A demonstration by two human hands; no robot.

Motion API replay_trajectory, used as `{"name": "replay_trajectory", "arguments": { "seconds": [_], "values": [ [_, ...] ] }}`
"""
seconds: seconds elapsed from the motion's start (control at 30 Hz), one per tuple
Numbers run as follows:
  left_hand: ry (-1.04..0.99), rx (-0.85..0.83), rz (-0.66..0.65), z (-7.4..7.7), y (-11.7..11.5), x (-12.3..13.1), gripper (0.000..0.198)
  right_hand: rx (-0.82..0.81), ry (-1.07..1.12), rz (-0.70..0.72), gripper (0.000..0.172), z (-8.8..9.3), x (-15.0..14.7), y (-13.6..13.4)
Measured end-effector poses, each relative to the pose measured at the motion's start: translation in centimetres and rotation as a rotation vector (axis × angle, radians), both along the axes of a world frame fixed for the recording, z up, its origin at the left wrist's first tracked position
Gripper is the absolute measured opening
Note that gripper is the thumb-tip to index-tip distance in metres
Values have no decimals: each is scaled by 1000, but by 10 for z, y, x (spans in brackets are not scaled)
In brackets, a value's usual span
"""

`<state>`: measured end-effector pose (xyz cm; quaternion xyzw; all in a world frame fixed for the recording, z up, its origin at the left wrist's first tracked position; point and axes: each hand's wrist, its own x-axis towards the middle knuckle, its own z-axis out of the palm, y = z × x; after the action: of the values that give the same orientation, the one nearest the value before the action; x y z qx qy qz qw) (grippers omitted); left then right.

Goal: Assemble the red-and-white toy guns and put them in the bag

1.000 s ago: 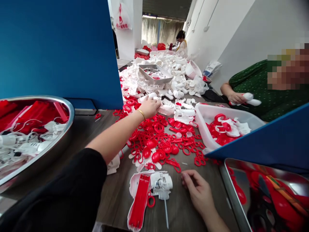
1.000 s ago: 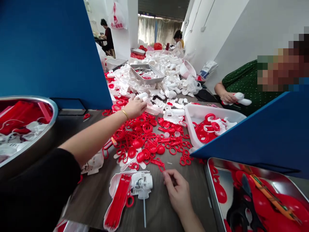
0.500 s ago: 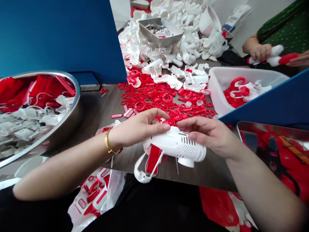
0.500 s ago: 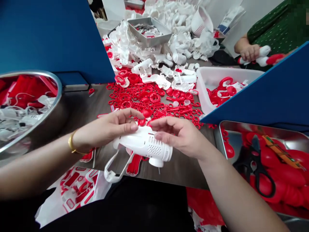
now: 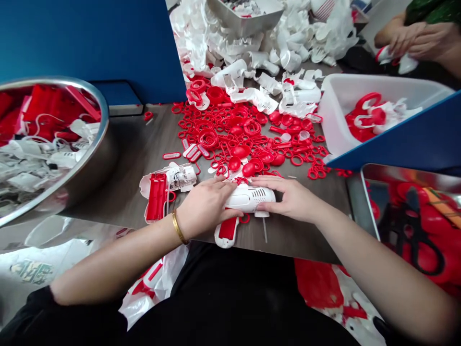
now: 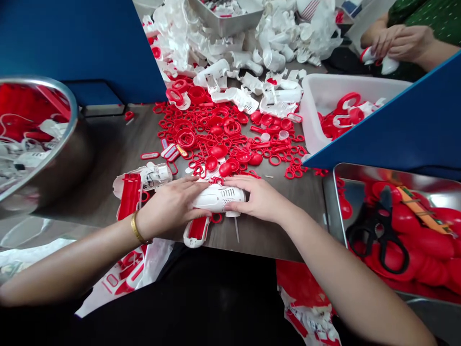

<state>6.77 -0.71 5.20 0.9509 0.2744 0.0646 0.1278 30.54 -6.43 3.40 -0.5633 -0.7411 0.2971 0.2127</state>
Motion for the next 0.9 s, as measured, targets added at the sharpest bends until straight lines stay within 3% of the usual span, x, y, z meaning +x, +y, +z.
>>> {"name": "replay_trajectory", "arguments": {
  "seconds": [0.33,0.4,0.47,0.57,0.63,0.67,0.73,0.9],
  "values": [
    [259,-85,-40,2,13,26,53,-49,-100,6,47,7,-7,-4],
    [237,-143,-32,-1,11,26,52,9,-18,-75,52,1,-4,-15],
    [204,-204,1,-5,8,23,51,54,68,-300,50,-9,-1,-32],
    [108,-272,52,-10,2,15,51,-191,202,-584,45,-21,-2,-59],
    [-22,-290,75,-13,-4,9,56,-417,360,-506,51,-23,-10,-70],
    [-100,-287,82,-15,-7,5,58,-455,425,-435,52,-22,-17,-72],
    [-256,-264,91,-19,-16,-1,60,-333,437,-351,48,-16,-30,-71],
    [-562,-226,217,-27,-37,-16,68,161,185,-233,45,4,-49,-53]
  ]
}}
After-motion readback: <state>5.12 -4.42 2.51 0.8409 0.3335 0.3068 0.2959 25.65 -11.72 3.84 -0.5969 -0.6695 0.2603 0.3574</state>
